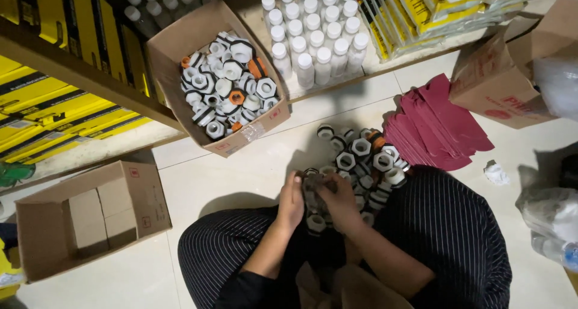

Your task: The person sits on the floor and repeatedly wipes small white and black plastic connectors with a cloth. They pick up each connector, rub it with the cloth, and place it back into the pile, continuing this process throughout the clip.

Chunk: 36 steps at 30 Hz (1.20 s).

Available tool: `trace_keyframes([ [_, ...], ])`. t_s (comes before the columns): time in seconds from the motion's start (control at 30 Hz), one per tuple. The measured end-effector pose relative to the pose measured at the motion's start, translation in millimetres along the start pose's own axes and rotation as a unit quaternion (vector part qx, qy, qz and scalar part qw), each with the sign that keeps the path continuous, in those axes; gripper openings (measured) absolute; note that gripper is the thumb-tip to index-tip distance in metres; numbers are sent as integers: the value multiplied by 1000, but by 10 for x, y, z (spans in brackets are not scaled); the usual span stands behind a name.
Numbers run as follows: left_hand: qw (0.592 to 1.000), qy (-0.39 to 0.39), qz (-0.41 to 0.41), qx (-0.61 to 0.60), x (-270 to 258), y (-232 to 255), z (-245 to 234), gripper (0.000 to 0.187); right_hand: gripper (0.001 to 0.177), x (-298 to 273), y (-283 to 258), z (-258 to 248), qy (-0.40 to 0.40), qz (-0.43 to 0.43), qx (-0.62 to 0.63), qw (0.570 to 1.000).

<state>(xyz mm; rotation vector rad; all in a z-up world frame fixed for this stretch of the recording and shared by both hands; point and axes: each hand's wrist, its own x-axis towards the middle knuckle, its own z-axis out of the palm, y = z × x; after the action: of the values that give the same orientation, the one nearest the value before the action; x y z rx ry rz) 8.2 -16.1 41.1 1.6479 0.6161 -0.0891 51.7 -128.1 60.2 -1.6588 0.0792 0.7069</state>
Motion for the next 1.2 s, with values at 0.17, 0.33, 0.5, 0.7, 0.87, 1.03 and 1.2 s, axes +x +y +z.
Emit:
trace_keyframes([
  [0.17, 986, -23, 80, 146, 86, -18, -84, 29, 36, 214, 193, -105, -28, 169, 150, 974],
  [0.33, 997, -49, 54, -1, 51, 226, -111, 51, 34, 260, 35, -136, 39, 347, 622, 701],
  [0.5, 937, -22, -16, -348, 365, -310, -29, 38, 20, 418, 319, -318, -29, 206, 537, 818],
  [0.7, 938, 9, -104, -331, 260, -357, -50, 29, 62, -4, -446, -145, -7, 42, 9, 999],
  [0.87, 989, -36, -109, -92, 211, -165, -10, 50, 47, 280, 349, -77, 30, -230, -166, 959],
  [1.03, 988, -72, -54, -126, 174, -246, -51, 45, 23, 197, 165, -29, 13, -191, -107, 976],
  [1.2, 979, -125, -46, -152, 132, -327, -127, 55, 45, 23, -141, -1, 23, 70, 155, 985],
])
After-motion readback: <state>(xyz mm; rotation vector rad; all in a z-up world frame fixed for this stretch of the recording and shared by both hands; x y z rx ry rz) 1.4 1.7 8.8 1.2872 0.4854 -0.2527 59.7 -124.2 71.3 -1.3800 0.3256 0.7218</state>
